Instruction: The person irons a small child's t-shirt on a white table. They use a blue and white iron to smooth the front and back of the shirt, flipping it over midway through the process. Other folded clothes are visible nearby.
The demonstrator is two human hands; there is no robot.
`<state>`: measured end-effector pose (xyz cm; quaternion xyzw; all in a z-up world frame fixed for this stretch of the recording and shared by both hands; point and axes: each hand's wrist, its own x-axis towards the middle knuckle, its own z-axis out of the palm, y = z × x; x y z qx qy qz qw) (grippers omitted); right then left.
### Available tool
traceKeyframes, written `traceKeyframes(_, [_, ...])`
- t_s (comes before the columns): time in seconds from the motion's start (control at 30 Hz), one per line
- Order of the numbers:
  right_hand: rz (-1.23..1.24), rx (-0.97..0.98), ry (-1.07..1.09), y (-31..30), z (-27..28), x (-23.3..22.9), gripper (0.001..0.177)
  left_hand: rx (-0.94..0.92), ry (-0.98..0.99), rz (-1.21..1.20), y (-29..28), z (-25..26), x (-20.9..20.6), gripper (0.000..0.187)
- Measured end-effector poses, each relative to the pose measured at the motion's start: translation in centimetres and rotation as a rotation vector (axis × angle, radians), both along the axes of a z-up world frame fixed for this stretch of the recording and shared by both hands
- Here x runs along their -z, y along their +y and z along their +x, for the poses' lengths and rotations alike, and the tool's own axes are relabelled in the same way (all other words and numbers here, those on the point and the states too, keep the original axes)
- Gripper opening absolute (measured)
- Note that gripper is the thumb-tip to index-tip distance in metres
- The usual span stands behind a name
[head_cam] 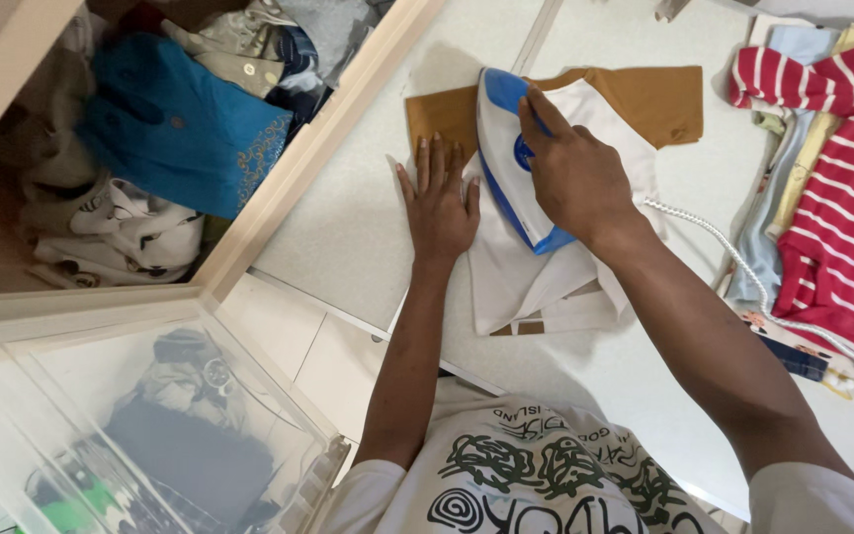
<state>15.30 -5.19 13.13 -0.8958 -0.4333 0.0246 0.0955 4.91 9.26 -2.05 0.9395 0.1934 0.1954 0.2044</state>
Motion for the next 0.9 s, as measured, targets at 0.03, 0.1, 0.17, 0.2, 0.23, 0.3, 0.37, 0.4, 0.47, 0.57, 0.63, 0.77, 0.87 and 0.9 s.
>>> traceKeyframes(0.03, [0.004, -0.018, 0.02, -0.5, -0.4, -0.2, 0.067, -0.001, 0.014, -0.016, 0.1, 0.1, -0.1, 0.05])
traceKeyframes(0.1, [-0.014, -0.05, 0.035, -1.6, -1.2, -0.7, 0.064, -0.006, 0.041, -0.011, 0.3, 0.2, 0.0, 0.051])
traceKeyframes(0.17, [-0.053, -0.082, 0.023, -2.6, -2.0, -1.3, 0.063, -0.008, 0.047, -0.007, 0.2, 0.2, 0.1, 0.052])
traceKeyframes(0.2, [-0.11, -0.067, 0.054, -3.3, -2.4, -1.6, 0.061, -0.007, 0.04, -0.006, 0.2, 0.1, 0.2, 0.053])
traceKeyframes(0.23, [-0.161, -0.056, 0.083, -3.8, -2.7, -1.9, 0.059, -0.01, 0.032, 0.002, 0.3, 0.2, 0.3, 0.054])
traceKeyframes(0.3, [-0.192, -0.038, 0.109, -4.7, -3.3, -2.3, 0.057, -0.01, 0.023, 0.001, 0.2, 0.2, 0.3, 0.052])
traceKeyframes(0.37, [-0.154, -0.027, 0.105, -5.7, -3.3, -2.5, 0.057, -0.004, 0.015, 0.009, 0.2, 0.1, 0.3, 0.052])
traceKeyframes(0.4, [-0.139, -0.009, 0.096, -6.0, -3.0, -2.5, 0.058, 0.004, 0.011, 0.014, 0.2, 0.1, 0.3, 0.053])
traceKeyframes(0.47, [-0.109, 0.027, 0.079, -6.6, -2.3, -2.4, 0.059, 0.017, 0.017, 0.016, 0.2, -0.2, 0.3, 0.054])
traceKeyframes(0.57, [-0.037, 0.081, 0.075, -7.7, -1.2, -2.4, 0.064, 0.036, 0.034, 0.012, 0.2, -0.3, 0.2, 0.055])
traceKeyframes(0.63, [-0.061, 0.12, 0.069, -8.3, -0.4, -2.3, 0.064, 0.039, 0.039, 0.018, 0.2, -0.2, 0.3, 0.055])
traceKeyframes(0.77, [-0.062, 0.182, 0.053, -9.2, 0.9, -2.0, 0.066, 0.044, 0.075, 0.015, 0.3, 0.1, 0.5, 0.054])
traceKeyframes(0.87, [-0.04, 0.225, 0.111, -9.5, 1.8, -2.3, 0.066, 0.051, 0.083, 0.045, -0.1, 0.2, 0.2, 0.053])
traceKeyframes(0.9, [-0.045, 0.219, 0.127, -9.5, 2.2, -2.3, 0.066, 0.054, 0.078, 0.068, -0.5, 0.3, 0.0, 0.052])
